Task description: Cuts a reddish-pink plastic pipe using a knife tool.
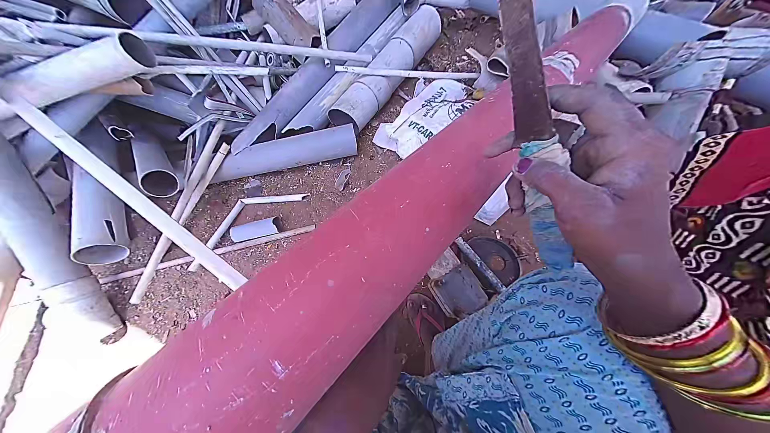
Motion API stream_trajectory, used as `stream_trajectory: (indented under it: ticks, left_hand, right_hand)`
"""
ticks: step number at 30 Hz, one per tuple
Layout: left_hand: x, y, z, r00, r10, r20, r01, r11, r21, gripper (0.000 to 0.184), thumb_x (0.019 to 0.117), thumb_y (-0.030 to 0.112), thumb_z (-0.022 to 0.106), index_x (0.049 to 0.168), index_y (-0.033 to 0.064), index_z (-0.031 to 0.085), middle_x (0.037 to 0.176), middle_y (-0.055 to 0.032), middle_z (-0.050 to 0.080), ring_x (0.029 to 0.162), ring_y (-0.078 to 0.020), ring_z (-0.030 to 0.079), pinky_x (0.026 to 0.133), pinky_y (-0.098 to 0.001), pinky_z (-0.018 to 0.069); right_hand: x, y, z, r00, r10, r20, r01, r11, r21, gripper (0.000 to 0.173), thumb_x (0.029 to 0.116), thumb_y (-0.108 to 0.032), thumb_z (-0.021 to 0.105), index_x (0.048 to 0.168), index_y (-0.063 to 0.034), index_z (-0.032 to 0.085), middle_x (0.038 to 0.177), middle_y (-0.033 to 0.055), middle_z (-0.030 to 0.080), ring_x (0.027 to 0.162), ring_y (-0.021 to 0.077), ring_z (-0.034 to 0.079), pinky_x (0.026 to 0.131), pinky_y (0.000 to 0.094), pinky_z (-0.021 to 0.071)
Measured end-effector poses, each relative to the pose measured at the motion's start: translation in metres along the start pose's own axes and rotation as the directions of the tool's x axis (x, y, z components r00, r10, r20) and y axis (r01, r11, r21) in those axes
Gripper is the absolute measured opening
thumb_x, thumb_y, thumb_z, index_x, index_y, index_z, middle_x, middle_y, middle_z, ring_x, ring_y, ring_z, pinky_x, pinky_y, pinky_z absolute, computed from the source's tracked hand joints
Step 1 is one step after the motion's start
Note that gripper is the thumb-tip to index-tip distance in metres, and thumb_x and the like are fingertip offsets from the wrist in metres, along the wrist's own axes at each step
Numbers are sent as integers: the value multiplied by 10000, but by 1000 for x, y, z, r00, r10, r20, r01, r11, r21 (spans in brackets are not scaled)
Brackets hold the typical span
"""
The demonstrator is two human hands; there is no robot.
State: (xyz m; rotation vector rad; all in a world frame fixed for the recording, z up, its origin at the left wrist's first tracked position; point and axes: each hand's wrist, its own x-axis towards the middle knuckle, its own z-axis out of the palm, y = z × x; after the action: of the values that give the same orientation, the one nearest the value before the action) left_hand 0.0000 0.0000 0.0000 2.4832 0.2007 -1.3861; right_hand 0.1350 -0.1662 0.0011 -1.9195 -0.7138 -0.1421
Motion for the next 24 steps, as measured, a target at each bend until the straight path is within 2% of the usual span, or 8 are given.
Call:
stream_trajectory:
  ticks: [3, 7, 10, 12, 14, 19, 22, 24]
  left_hand:
    - [0, -11, 8, 996, 83, -41, -85, 996, -38, 643, 1095, 266, 474, 1640, 97, 179, 1693, -214, 131, 1559, -368, 182, 1238, -481, 205]
    - [14, -29, 25, 950, 255, -183, -265, 964, -34, 582, 1054, 181, 539, 1593, 81, 341, 1653, -231, 260, 1543, -386, 226, 1226, -510, 233]
    - [32, -40, 35, 897, 373, -238, -369, 927, 62, 555, 1056, 170, 511, 1585, 81, 369, 1644, -247, 277, 1545, -413, 210, 1232, -546, 215]
    - [41, -51, 51, 715, 536, -449, -553, 826, 105, 432, 1014, 131, 591, 1421, -10, 570, 1481, -270, 514, 1447, -438, 405, 1200, -564, 291]
    - [35, -58, 60, 519, 622, -586, -703, 701, 121, 380, 979, 106, 635, 1329, -42, 641, 1364, -251, 622, 1343, -409, 542, 1160, -553, 365]
    - [-37, -82, 91, 439, 496, -749, -750, 662, 0, 359, 998, 88, 606, 1327, -52, 639, 1315, -240, 656, 1261, -369, 618, 1122, -499, 432]
    - [-81, -104, 121, 331, 327, -885, -661, 750, 29, 290, 990, 99, 615, 1225, -49, 696, 1193, -209, 719, 1143, -322, 690, 1043, -477, 502]
    - [-105, -114, 142, 210, 179, -961, -563, 826, 31, 234, 976, 102, 621, 1130, -30, 737, 1066, -178, 756, 996, -266, 733, 935, -407, 553]
  right_hand:
    - [5, 0, 3, 1000, -6, -19, 6, 1000, -8, 507, 913, -58, 493, 1418, -88, 460, 1107, -63, 663, 617, -56, 562, 507, 118, 465]
    - [8, 0, 6, 999, 19, -35, -17, 997, 73, 505, 919, -116, 511, 1422, -116, 461, 1092, -43, 666, 578, -34, 548, 490, 142, 463]
    - [13, 2, 10, 999, 37, -24, -33, 988, 152, 519, 918, -137, 518, 1431, -90, 450, 1030, -15, 672, 550, -21, 553, 483, 152, 477]
    - [18, 5, 14, 999, 36, -14, -34, 986, 166, 510, 926, -160, 517, 1422, -59, 455, 1004, -14, 661, 548, -36, 547, 476, 141, 470]
    - [21, 8, 16, 1000, -2, 2, 1, 984, 177, 506, 927, -158, 518, 1409, -12, 466, 1012, 2, 667, 558, -42, 531, 474, 144, 449]
    - [22, 15, 11, 999, -34, 27, 28, 984, 174, 502, 921, -124, 517, 1392, 45, 474, 974, 36, 669, 542, -30, 504, 455, 163, 423]
    - [20, 19, 5, 998, -37, 46, 26, 976, 214, 495, 923, -110, 510, 1388, 53, 456, 957, 5, 676, 536, -31, 522, 453, 166, 443]
    - [18, 16, 1, 997, -51, 50, 37, 968, 249, 484, 923, -96, 509, 1379, 54, 446, 944, -25, 672, 535, -45, 527, 459, 153, 451]
